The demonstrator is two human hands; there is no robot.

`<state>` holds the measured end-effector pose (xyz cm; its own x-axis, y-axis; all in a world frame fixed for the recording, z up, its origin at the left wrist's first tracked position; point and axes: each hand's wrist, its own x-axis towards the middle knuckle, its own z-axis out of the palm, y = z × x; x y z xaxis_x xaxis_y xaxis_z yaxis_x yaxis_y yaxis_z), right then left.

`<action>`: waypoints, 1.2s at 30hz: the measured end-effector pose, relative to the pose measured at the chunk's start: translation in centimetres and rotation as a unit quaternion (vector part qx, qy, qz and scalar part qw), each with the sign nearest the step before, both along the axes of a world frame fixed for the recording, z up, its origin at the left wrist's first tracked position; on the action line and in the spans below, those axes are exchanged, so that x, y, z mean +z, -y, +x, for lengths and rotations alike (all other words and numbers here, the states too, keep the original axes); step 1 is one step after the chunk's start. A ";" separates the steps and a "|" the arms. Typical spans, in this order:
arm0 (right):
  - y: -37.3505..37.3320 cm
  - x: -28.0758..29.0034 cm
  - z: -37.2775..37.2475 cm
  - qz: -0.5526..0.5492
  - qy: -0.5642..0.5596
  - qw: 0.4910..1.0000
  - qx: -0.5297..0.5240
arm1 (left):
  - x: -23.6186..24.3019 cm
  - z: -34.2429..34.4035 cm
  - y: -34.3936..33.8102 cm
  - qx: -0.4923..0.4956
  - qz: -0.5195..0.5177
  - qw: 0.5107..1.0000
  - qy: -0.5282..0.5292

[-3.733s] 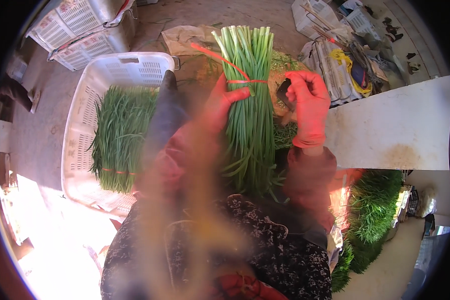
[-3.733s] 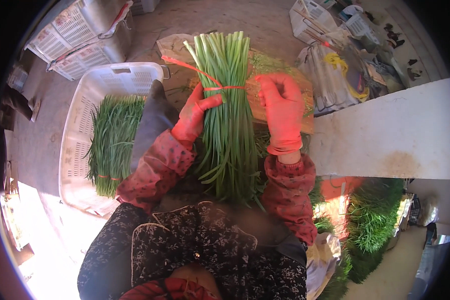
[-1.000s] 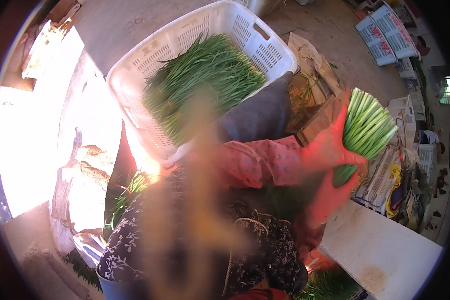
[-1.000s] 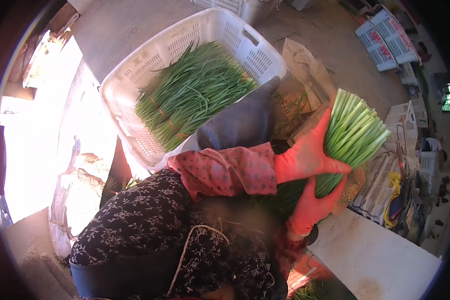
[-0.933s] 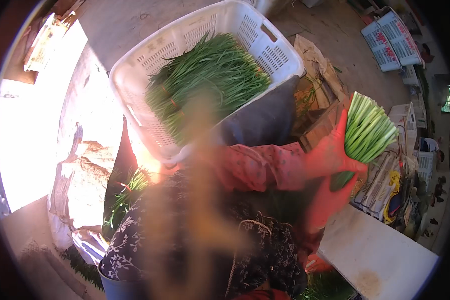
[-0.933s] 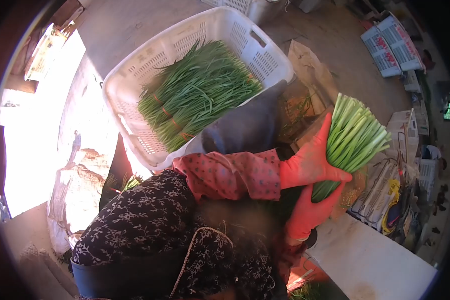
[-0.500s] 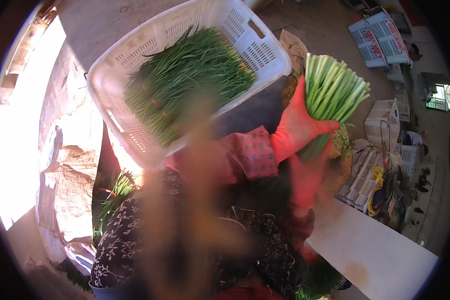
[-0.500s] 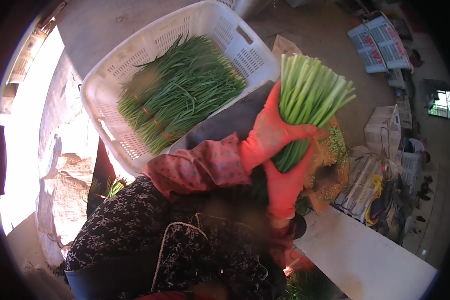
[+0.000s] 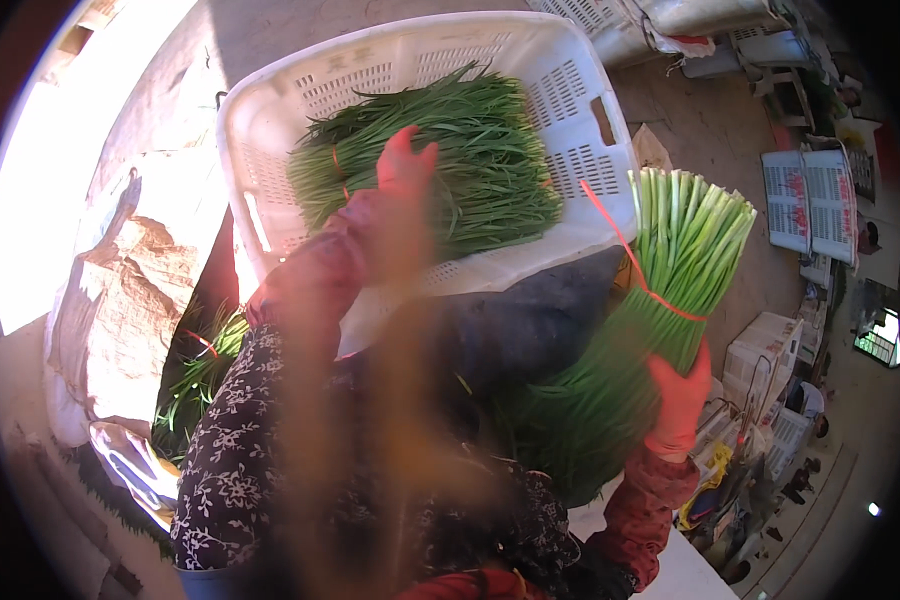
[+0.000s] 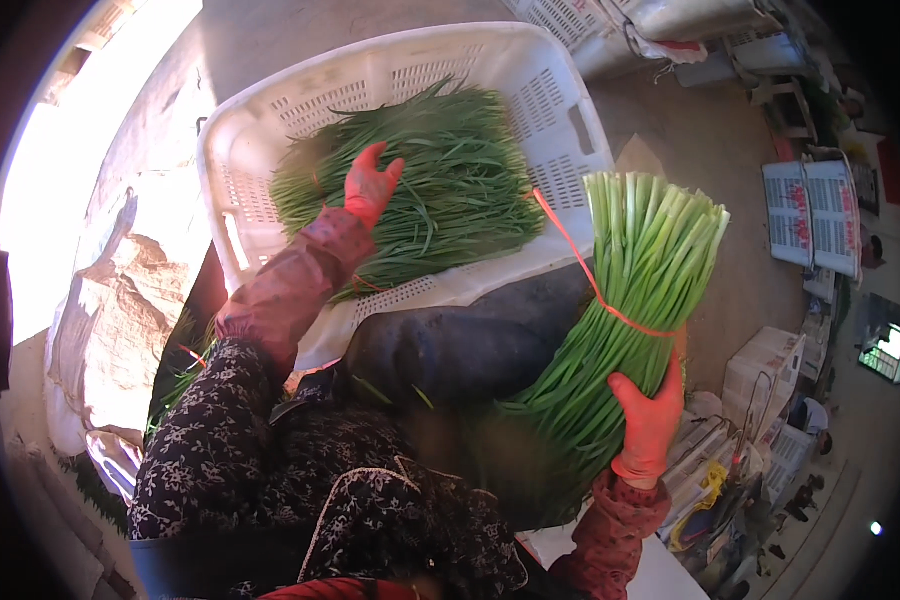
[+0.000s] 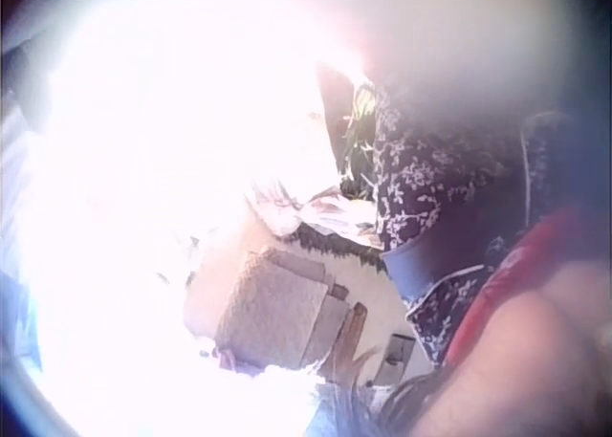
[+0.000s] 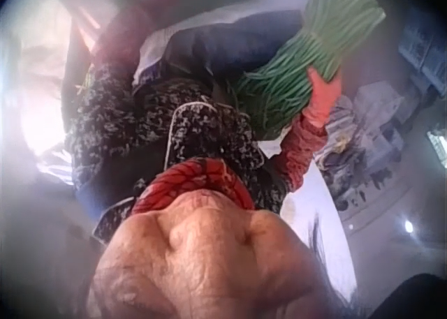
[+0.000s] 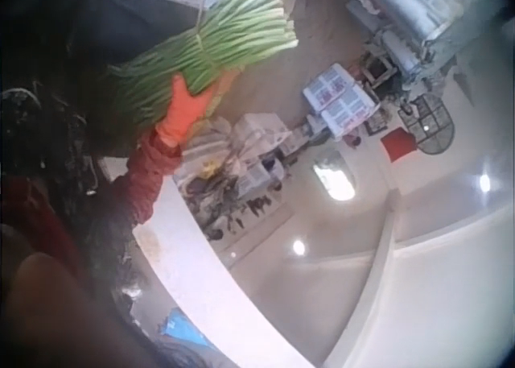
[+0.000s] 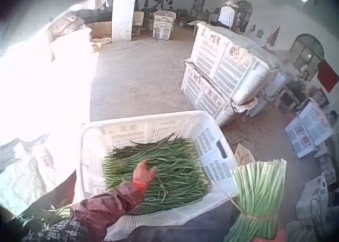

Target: The person bundles long green vegetables by hand, secures them with a red tie, and trims the root ends using a cleaver on a wooden board.

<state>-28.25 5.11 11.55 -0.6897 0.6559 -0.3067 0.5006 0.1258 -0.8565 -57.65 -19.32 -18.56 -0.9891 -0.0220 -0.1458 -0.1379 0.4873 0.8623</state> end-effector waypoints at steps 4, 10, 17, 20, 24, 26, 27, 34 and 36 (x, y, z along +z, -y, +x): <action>-4.2 1.4 -2.4 0.185 0.093 0.976 0.074 | -3.9 -5.6 5.0 -0.090 -0.185 0.979 -0.012; -5.4 2.4 -10.3 0.303 0.116 0.921 0.217 | -5.4 -9.6 8.2 -0.236 -0.318 0.914 0.092; -3.2 0.9 -19.0 0.417 0.121 0.803 0.408 | -7.2 -9.2 9.5 -0.314 -0.364 0.865 0.146; -1.3 0.0 -22.5 0.424 0.089 0.772 0.465 | -8.5 -8.8 9.8 -0.317 -0.360 0.869 0.118; 2.0 -0.9 -27.6 0.442 -0.004 0.706 0.553 | -7.6 -6.3 8.5 -0.301 -0.406 0.858 0.097; 3.6 -1.6 -29.7 0.430 -0.011 0.700 0.570 | -9.9 -5.2 8.0 -0.304 -0.427 0.850 0.061; 6.4 -1.4 -31.7 0.412 -0.064 0.659 0.626 | -16.9 -1.8 11.7 -0.174 -0.524 0.833 -0.040; 15.3 -18.4 -36.5 0.467 -0.062 0.680 0.561 | -5.8 -1.7 7.4 -0.227 -0.356 0.906 -0.029; 16.4 -19.3 -34.8 0.440 -0.097 0.717 0.532 | -6.4 -1.0 8.1 -0.209 -0.428 0.879 0.021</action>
<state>-63.05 -11.27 -7.73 -0.9170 -0.3922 0.0727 -0.3973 0.8824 -0.2521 -58.65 -27.46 -24.96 -0.9312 0.2219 -0.2891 0.1837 0.9709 0.1536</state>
